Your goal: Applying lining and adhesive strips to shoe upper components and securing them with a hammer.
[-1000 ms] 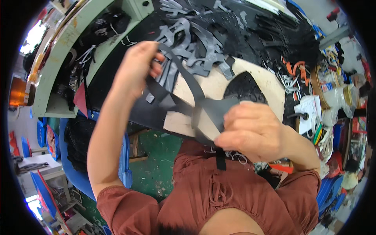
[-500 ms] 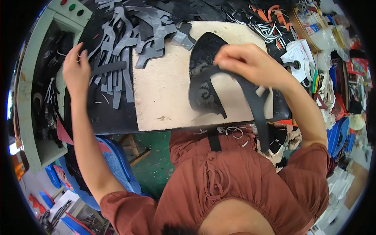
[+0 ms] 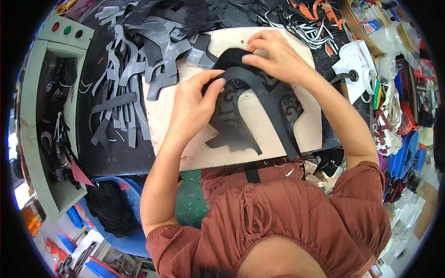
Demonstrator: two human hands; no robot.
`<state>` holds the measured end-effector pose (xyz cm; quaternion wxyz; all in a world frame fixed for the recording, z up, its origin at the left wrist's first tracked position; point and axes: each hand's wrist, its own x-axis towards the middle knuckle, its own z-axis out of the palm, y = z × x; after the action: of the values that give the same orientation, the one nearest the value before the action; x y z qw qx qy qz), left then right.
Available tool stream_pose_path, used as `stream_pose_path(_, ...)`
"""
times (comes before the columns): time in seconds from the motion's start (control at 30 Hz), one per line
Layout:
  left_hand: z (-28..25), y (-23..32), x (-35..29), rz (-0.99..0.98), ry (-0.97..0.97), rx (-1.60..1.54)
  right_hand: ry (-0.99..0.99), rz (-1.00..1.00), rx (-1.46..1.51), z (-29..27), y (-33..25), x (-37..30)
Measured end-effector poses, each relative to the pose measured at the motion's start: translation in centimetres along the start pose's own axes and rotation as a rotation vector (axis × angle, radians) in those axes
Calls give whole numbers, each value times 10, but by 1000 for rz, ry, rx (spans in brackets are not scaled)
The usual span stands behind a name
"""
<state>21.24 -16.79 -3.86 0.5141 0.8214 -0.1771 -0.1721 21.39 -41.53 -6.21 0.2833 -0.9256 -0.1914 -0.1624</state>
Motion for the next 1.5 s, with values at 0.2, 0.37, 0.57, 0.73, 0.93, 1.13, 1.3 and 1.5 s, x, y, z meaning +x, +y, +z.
stream_pose_path(0.2, -16, -3, -5, -58, -26, -294, 312, 243, 106, -45, -44, -42)
stream_pose_path(0.37, 8, -15, 20, 83, 87, 82, 487, 380, -166, -83, -54, -78)
stream_pose_path(0.57, 34, -13, 29, 703, 401, 774, 801, 569, -72, -133, -34, -116)
stream_pose_path(0.73, 67, 12, 1, 415, -160, 680, 878, 621, -405, -218, -29, -163)
stream_pose_path(0.93, 66, 1, 31, 406, 54, 1028, 748, 706, 77, -260, -47, -178)
stream_pose_path(1.13, 86, 14, 31, 559, -62, 769, 688, 754, 183, -247, -56, -186)
stream_pose_path(1.3, 92, 17, 28, 513, -147, 822, 718, 610, 321, -237, -40, -158)
stream_pose_path(1.5, 79, 19, 16, 537, -161, 901, 735, 670, 565, -205, -13, -111)
